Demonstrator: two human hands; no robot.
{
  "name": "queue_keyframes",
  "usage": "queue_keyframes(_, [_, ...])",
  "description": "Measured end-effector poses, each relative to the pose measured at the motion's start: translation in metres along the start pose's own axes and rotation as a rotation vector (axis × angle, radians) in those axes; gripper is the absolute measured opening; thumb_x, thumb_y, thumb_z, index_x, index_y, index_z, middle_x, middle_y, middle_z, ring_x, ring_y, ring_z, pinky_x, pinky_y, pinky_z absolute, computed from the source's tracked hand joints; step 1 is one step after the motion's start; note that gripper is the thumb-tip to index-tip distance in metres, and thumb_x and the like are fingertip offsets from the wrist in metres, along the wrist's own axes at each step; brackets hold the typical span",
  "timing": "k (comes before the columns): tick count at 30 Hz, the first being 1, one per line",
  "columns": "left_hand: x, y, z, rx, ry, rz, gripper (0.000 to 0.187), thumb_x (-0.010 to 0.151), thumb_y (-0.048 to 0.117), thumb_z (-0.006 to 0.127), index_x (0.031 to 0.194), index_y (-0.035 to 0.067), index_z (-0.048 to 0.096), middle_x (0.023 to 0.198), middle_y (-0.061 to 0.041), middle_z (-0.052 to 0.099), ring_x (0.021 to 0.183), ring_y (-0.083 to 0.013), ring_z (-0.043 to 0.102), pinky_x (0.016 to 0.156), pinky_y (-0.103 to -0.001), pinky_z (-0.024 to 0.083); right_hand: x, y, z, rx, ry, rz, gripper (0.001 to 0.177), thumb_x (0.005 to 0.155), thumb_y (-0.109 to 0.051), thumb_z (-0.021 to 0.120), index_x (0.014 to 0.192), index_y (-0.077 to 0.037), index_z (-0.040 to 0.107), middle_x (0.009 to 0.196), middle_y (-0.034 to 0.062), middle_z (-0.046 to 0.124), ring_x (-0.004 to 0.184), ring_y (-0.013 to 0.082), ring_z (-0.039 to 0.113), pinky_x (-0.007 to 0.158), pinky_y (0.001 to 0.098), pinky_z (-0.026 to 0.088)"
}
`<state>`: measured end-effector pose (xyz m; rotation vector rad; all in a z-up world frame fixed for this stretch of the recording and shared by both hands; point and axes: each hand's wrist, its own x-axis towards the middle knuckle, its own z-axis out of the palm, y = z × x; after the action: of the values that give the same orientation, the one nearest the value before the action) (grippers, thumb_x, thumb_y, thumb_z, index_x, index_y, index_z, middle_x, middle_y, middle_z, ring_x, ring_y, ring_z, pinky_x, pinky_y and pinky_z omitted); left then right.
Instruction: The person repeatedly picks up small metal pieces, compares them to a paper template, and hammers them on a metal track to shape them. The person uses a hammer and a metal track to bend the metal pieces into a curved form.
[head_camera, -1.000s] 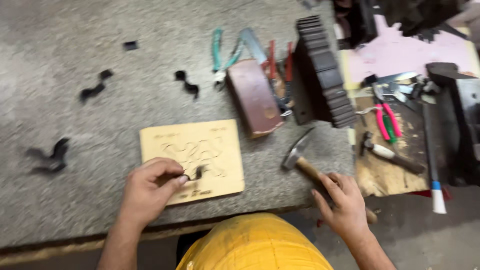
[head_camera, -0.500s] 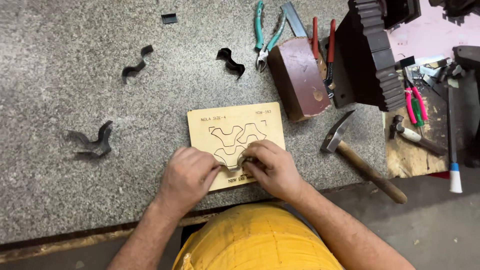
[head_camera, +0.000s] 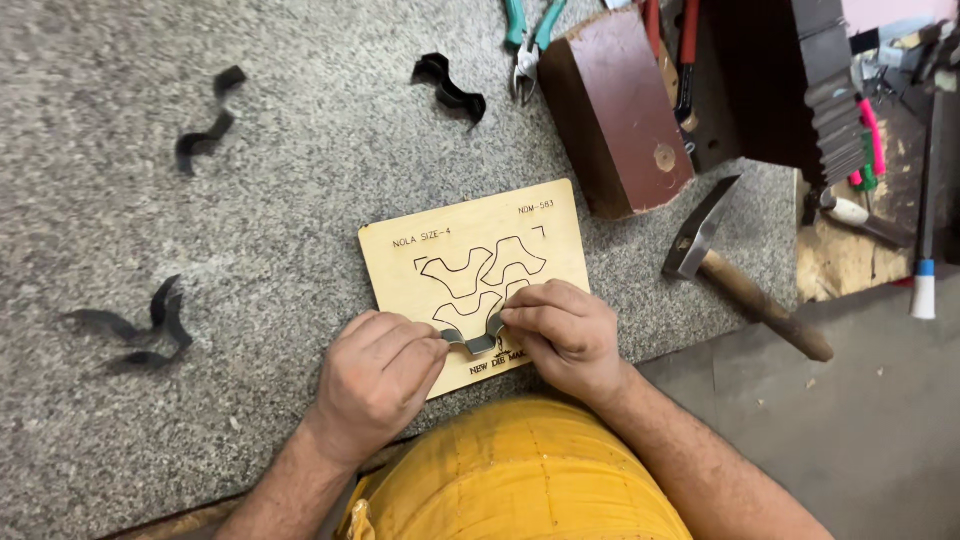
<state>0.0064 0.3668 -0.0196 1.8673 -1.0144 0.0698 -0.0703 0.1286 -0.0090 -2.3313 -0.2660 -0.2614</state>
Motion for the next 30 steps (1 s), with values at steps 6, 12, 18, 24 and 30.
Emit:
queue_keyframes(6, [0.008, -0.002, -0.002, -0.016, -0.034, -0.019, 0.011, 0.081, 0.001, 0.077, 0.084, 0.003, 0.067, 0.084, -0.007, 0.071, 0.075, -0.023, 0.067, 0.067, -0.038, 0.052, 0.007, 0.0, -0.003, 0.052, -0.029, 0.043, 0.022, 0.078, 0.004, 0.081, 0.096, -0.004, 0.074, 0.099, 0.0087, 0.071, 0.086, 0.021, 0.073, 0.072, 0.03, 0.06])
queue_keyframes(12, [0.012, -0.003, -0.002, -0.022, -0.031, -0.017, 0.012, 0.079, 0.0, 0.078, 0.084, 0.002, 0.068, 0.084, -0.008, 0.071, 0.074, -0.023, 0.067, 0.066, -0.038, 0.053, 0.009, 0.003, -0.004, 0.074, -0.052, 0.043, 0.019, 0.079, 0.002, 0.082, 0.096, -0.004, 0.073, 0.098, 0.0093, 0.07, 0.084, 0.0215, 0.072, 0.069, 0.0312, 0.058])
queue_keyframes(18, [0.017, -0.003, -0.002, -0.012, -0.043, -0.03, 0.013, 0.077, 0.0, 0.08, 0.081, 0.002, 0.068, 0.083, -0.007, 0.072, 0.072, -0.0225, 0.067, 0.063, -0.037, 0.052, 0.013, 0.005, -0.006, 0.112, -0.072, 0.041, 0.019, 0.08, 0.002, 0.081, 0.096, -0.003, 0.074, 0.098, 0.0095, 0.07, 0.081, 0.0229, 0.071, 0.067, 0.0325, 0.057])
queue_keyframes(24, [0.018, -0.002, -0.001, 0.004, -0.05, -0.035, 0.013, 0.077, 0.0, 0.08, 0.081, 0.002, 0.068, 0.082, -0.007, 0.071, 0.072, -0.0224, 0.067, 0.062, -0.037, 0.052, 0.012, 0.006, -0.008, 0.135, -0.082, 0.055, 0.017, 0.082, 0.002, 0.081, 0.095, -0.004, 0.074, 0.096, 0.0084, 0.07, 0.079, 0.0217, 0.069, 0.066, 0.0324, 0.056])
queue_keyframes(30, [0.017, -0.002, -0.001, 0.009, -0.05, -0.025, 0.013, 0.077, 0.0, 0.081, 0.08, 0.002, 0.068, 0.083, -0.007, 0.072, 0.073, -0.0222, 0.068, 0.063, -0.037, 0.052, 0.013, 0.007, -0.008, 0.131, -0.103, 0.062, 0.017, 0.08, 0.003, 0.079, 0.096, -0.004, 0.076, 0.095, 0.0079, 0.07, 0.078, 0.0212, 0.069, 0.065, 0.032, 0.056])
